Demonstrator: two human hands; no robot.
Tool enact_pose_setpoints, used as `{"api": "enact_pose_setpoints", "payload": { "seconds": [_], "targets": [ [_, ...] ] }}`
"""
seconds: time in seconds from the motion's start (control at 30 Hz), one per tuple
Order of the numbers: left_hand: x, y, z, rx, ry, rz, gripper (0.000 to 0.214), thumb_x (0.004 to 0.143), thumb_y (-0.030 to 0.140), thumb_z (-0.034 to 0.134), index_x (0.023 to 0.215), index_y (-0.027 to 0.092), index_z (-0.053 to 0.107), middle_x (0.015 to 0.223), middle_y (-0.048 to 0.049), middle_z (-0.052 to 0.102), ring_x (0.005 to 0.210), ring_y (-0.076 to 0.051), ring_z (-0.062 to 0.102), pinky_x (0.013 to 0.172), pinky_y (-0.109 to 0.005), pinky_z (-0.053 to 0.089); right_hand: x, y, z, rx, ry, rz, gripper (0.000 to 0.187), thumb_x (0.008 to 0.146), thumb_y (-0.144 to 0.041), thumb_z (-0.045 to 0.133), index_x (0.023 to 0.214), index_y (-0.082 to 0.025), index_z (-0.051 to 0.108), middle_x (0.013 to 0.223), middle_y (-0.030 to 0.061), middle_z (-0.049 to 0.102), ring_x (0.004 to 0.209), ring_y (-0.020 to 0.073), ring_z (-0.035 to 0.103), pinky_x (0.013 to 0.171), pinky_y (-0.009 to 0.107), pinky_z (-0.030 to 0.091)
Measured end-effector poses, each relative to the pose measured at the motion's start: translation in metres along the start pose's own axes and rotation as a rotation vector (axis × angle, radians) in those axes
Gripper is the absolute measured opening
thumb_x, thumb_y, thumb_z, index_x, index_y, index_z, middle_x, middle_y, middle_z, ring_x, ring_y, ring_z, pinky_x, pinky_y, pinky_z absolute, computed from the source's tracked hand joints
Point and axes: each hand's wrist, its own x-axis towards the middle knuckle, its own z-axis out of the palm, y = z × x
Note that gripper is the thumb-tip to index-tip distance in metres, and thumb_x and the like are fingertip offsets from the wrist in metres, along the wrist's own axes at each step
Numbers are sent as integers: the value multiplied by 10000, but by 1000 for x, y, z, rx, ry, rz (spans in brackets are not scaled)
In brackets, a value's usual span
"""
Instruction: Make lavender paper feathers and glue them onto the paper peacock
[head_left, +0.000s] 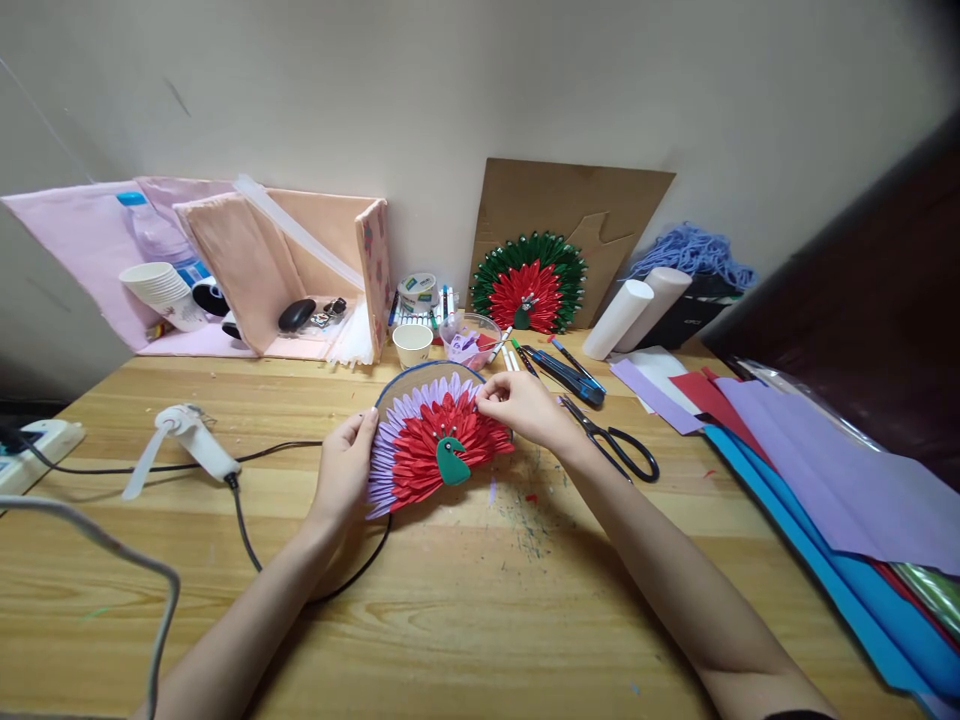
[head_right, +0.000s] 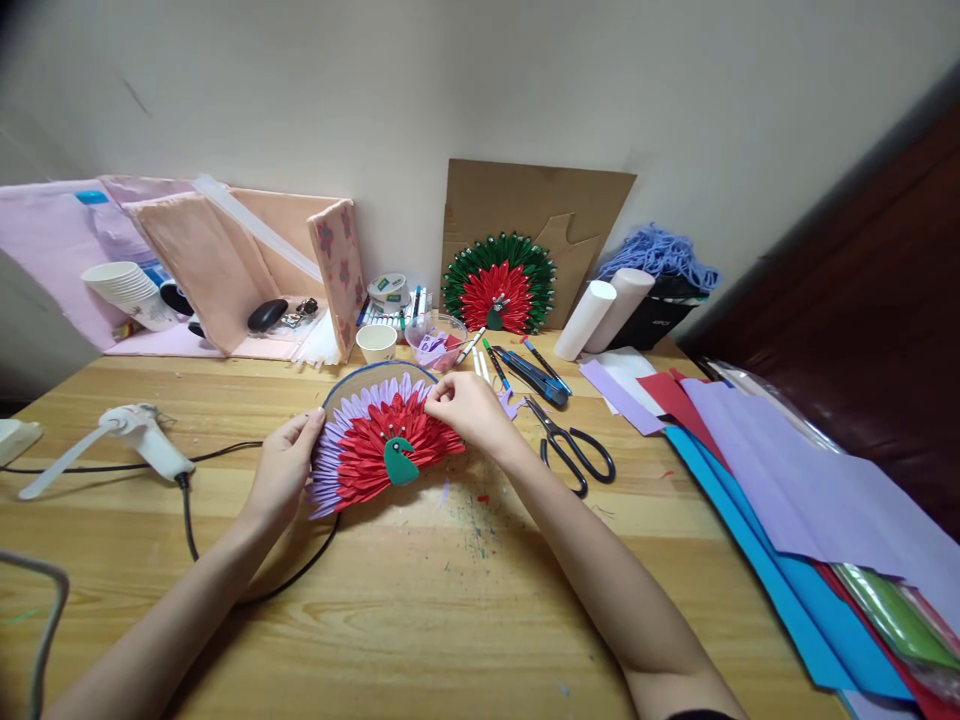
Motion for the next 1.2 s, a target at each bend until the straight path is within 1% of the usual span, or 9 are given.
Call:
{"api": "enact_pose_setpoints", "payload": {
  "seconds": [0.17, 0.37, 0.53, 0.67, 0.77, 0.93, 1.2],
  "targets": [
    [1, -4, -1, -6, -4, 16, 314, 768, 431, 544, 623, 154, 526, 577, 34, 492, 546, -95, 406, 530, -190, 338, 2, 2, 3, 12, -26, 18, 144, 641, -259, 552, 646, -145, 638, 529, -10, 528, 500, 103, 446, 469, 216, 314],
    [-1, -4, 0, -11, 7, 11, 310, 774, 432, 544, 638, 153, 533, 591, 34, 499, 562, -96, 417, 538, -189, 339, 6, 7, 6, -3, -27, 5, 115, 636, -235, 520, 590, -156, 590, 552, 0, 547, 513, 108, 457, 511, 229, 349],
    [-1, -2, 0, 4, 24, 16, 321, 769, 437, 550, 621, 152, 540, 587, 37, 509, 544, -93, 406, 531, -190, 338, 5, 6, 4, 10, -33, 14, 109, 626, -236, 520, 600, -155, 588, 541, -9, 524, 517, 105, 449, 495, 223, 333],
    [1, -4, -2, -10, 44, 3, 324, 765, 446, 552, 632, 150, 555, 580, 36, 515, 550, -99, 420, 548, -197, 349, 1, -1, 1, 11, -39, 25, 118, 620, -223, 521, 609, -145, 608, 534, -10, 509, 513, 100, 427, 478, 221, 307],
    [2, -4, -2, -22, 49, 1, 322, 763, 443, 556, 637, 147, 555, 586, 34, 516, 557, -99, 424, 552, -197, 348, -2, -5, -1, 15, -34, 27, 118, 623, -218, 526, 613, -139, 612, 551, -7, 516, 521, 97, 428, 483, 218, 310],
    [0, 0, -1, -44, 45, -7, 320, 765, 436, 558, 636, 144, 548, 592, 34, 519, 553, -94, 417, 544, -193, 344, -1, -5, 2, 27, 3, 15, 149, 654, -257, 541, 661, -139, 631, 551, -14, 510, 519, 96, 430, 484, 215, 310],
    [-2, -1, 0, -32, 47, 8, 331, 761, 451, 565, 632, 147, 547, 570, 37, 511, 547, -97, 424, 540, -197, 346, 0, -2, 6, 21, -6, 17, 116, 642, -226, 537, 627, -145, 619, 527, -26, 487, 514, 97, 426, 487, 217, 311]
  ]
}}
